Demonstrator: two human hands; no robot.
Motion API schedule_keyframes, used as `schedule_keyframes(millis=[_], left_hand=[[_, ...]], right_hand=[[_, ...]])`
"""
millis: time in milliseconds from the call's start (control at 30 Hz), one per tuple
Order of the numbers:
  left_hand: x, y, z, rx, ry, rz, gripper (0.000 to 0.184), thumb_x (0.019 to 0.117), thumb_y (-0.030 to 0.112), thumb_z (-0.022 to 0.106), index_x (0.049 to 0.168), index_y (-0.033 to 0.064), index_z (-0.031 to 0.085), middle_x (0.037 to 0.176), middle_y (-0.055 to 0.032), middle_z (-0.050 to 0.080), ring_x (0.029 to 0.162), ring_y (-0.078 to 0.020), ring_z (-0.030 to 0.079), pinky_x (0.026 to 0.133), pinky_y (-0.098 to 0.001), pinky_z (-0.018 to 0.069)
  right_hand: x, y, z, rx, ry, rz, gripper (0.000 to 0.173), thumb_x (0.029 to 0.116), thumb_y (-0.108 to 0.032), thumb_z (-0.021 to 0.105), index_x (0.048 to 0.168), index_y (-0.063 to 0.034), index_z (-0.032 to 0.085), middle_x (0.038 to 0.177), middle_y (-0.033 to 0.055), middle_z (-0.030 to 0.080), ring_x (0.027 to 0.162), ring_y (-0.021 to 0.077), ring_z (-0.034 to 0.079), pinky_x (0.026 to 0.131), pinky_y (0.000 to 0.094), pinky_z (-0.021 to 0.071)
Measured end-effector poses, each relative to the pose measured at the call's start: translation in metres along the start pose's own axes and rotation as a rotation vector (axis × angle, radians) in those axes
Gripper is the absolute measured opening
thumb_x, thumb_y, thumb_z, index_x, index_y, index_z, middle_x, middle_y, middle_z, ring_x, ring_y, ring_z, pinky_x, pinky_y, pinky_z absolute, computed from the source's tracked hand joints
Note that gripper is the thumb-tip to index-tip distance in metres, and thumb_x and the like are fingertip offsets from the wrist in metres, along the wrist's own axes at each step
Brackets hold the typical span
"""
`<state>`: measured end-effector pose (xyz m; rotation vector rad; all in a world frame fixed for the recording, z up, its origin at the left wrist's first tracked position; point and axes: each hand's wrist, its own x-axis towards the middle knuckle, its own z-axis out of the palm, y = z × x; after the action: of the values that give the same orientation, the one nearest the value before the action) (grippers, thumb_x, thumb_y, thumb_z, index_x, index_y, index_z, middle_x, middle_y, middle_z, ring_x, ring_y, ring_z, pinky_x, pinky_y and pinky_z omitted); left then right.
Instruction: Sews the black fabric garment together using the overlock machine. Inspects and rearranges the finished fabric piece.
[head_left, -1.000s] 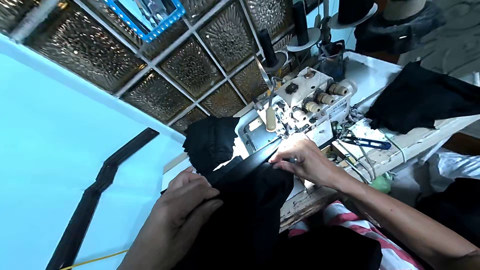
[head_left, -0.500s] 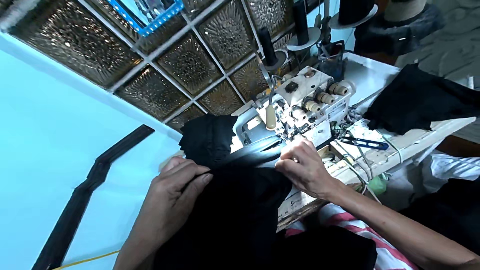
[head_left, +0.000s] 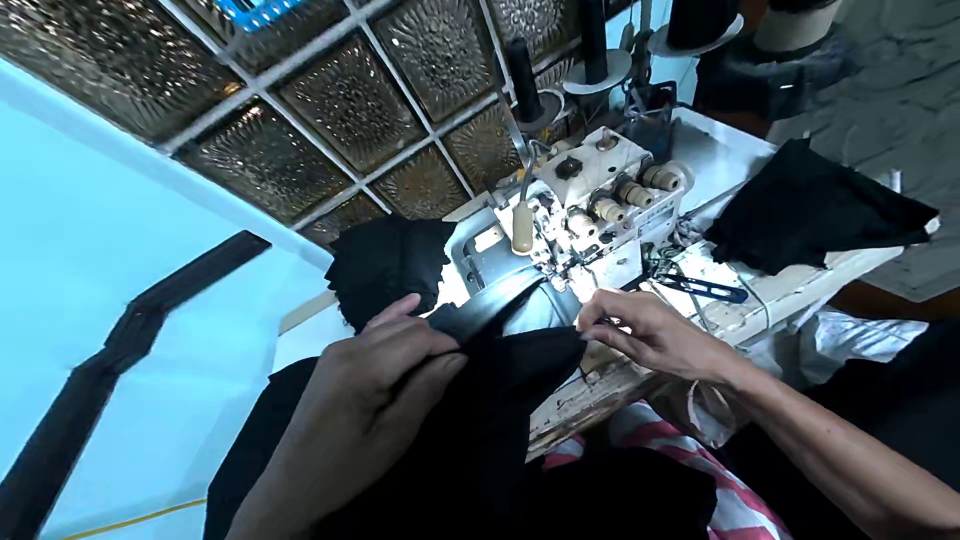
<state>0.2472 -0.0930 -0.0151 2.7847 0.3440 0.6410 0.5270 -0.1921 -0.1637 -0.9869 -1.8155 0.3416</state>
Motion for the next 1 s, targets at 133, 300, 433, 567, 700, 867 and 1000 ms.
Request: schedule_keyframes(millis=[133,300,433,567,700,867,1000], left_hand=[[0.015,0.000,0.028,0.030,-0.065,0.019,0.028,0.1010,0.025,0.056,0.086,0.0093,0.073,0.079,0.0062,0.066,0.085,0.0031,0.062,0.091,-0.0179,0.0504],[0.022,-0.003,0.048,0.065,-0.110,0.028,0.028,0.1012,0.025,0.054,0.086,0.0100,0.072,0.077,0.0032,0.066,0.079,-0.0027,0.060,0.079,-0.0196,0.0463],[0.026,-0.011,0.054,0.107,-0.064,0.010,0.028,0.1002,0.025,0.054,0.086,0.0102,0.072,0.076,0.0038,0.064,0.075,-0.0025,0.058,0.074,-0.0209,0.0443],[0.030,-0.017,0.053,0.144,-0.009,-0.018,0.027,0.0990,0.026,0.056,0.084,0.0105,0.072,0.074,0.0052,0.062,0.073,-0.0009,0.057,0.070,-0.0190,0.0449],[0.034,-0.024,0.054,0.152,0.008,-0.071,0.026,0.0966,0.025,0.056,0.085,0.0096,0.073,0.077,0.0044,0.063,0.073,-0.0019,0.059,0.068,-0.0211,0.0477],[0.030,-0.023,0.052,0.076,0.032,-0.097,0.023,0.0952,0.024,0.057,0.084,0.0096,0.072,0.077,0.0070,0.062,0.073,0.0060,0.056,0.067,-0.0113,0.0452],[0.024,-0.015,0.052,0.095,0.030,-0.088,0.025,0.0971,0.026,0.057,0.084,0.0105,0.072,0.078,0.0063,0.065,0.079,0.0014,0.059,0.075,-0.0184,0.0462]], right_hand=[[-0.021,-0.010,-0.011,-0.031,-0.212,0.037,0.018,0.0977,-0.005,0.054,0.110,-0.0009,0.065,0.095,0.0133,0.071,0.093,0.0236,0.069,0.090,0.0384,0.0543],[-0.030,-0.010,-0.006,-0.043,-0.167,0.002,0.012,0.0959,-0.006,0.058,0.104,-0.0032,0.067,0.089,0.0094,0.072,0.089,0.0194,0.069,0.105,0.0368,0.0462],[-0.020,0.006,0.000,-0.023,-0.085,0.048,0.013,0.0958,-0.006,0.061,0.104,-0.0019,0.069,0.092,0.0094,0.073,0.092,0.0167,0.069,0.105,0.0362,0.0454],[-0.005,0.027,0.005,-0.089,0.004,0.070,0.014,0.0937,-0.009,0.063,0.102,-0.0056,0.074,0.097,0.0046,0.074,0.099,0.0168,0.065,0.098,0.0380,0.0454],[0.013,0.045,0.011,-0.179,0.072,0.071,0.014,0.0866,-0.007,0.068,0.095,-0.0097,0.078,0.092,0.0014,0.074,0.096,0.0195,0.065,0.092,0.0431,0.0452],[0.029,0.047,0.013,-0.153,0.088,0.070,0.015,0.0859,-0.004,0.070,0.095,-0.0107,0.080,0.091,0.0015,0.075,0.095,0.0190,0.065,0.090,0.0411,0.0476],[0.046,0.028,0.008,0.036,0.031,0.043,0.011,0.0916,-0.015,0.072,0.094,-0.0089,0.082,0.090,0.0010,0.076,0.092,0.0105,0.067,0.088,0.0341,0.0487]])
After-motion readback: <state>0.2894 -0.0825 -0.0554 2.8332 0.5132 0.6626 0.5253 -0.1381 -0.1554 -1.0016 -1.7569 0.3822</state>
